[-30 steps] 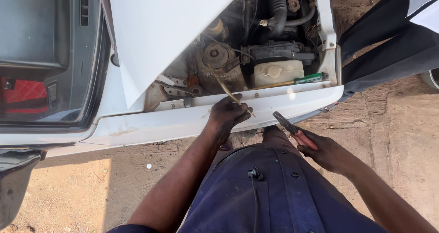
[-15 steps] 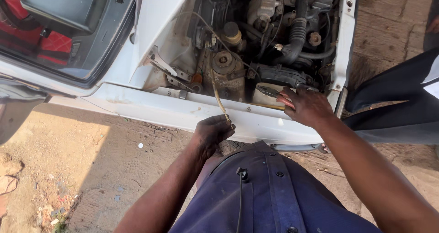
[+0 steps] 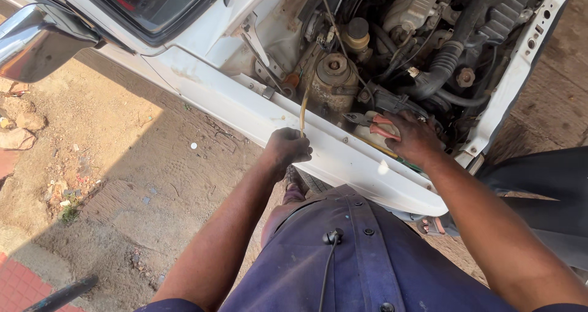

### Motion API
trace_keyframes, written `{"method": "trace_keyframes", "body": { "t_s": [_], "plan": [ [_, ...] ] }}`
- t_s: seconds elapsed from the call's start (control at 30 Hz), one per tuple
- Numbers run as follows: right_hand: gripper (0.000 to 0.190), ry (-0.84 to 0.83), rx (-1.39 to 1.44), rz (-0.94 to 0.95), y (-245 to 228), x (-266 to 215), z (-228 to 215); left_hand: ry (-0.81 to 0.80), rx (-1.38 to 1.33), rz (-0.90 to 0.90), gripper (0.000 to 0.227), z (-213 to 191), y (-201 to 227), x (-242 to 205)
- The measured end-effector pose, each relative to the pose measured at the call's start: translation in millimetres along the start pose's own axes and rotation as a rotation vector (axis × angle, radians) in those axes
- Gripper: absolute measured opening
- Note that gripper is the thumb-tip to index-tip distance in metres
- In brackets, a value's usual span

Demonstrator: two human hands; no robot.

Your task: The person strips wire insulation using pliers, wraps tape around the exposed wire, and connects the wire to a component inside the engine bay.

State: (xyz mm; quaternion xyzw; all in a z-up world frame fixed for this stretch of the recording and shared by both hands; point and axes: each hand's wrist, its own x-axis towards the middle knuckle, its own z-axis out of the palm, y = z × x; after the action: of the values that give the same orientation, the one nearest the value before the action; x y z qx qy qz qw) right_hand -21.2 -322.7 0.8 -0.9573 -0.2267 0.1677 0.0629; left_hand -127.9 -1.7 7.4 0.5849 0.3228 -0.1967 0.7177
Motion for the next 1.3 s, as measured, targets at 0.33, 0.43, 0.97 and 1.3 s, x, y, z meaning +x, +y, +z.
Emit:
{"method": "trace_keyframes", "body": {
  "t_s": [0.33, 0.43, 0.97, 1.3],
  "plan": [
    [0.057, 0.072, 0.142, -0.115, -51, 10, -10, -0.202, -0.212, -0.037, 0.024, -16, 5, -8],
    [0.053, 0.141, 0.122, -0.137, -73, 11, -19, -0.212, -0.248, -0.031, 0.030, -14, 9, -13],
    [0.017, -0.405, 1.222, 0.309, -146, 31, -21, 0.023, -0.008, 0.096, 0.047, -1, 15, -10],
    [0.021, -0.271, 1.058, 0.243, -139, 30, -30, -0.358, -0.206, 0.105, 0.030, -42, 21, -3]
  ]
}}
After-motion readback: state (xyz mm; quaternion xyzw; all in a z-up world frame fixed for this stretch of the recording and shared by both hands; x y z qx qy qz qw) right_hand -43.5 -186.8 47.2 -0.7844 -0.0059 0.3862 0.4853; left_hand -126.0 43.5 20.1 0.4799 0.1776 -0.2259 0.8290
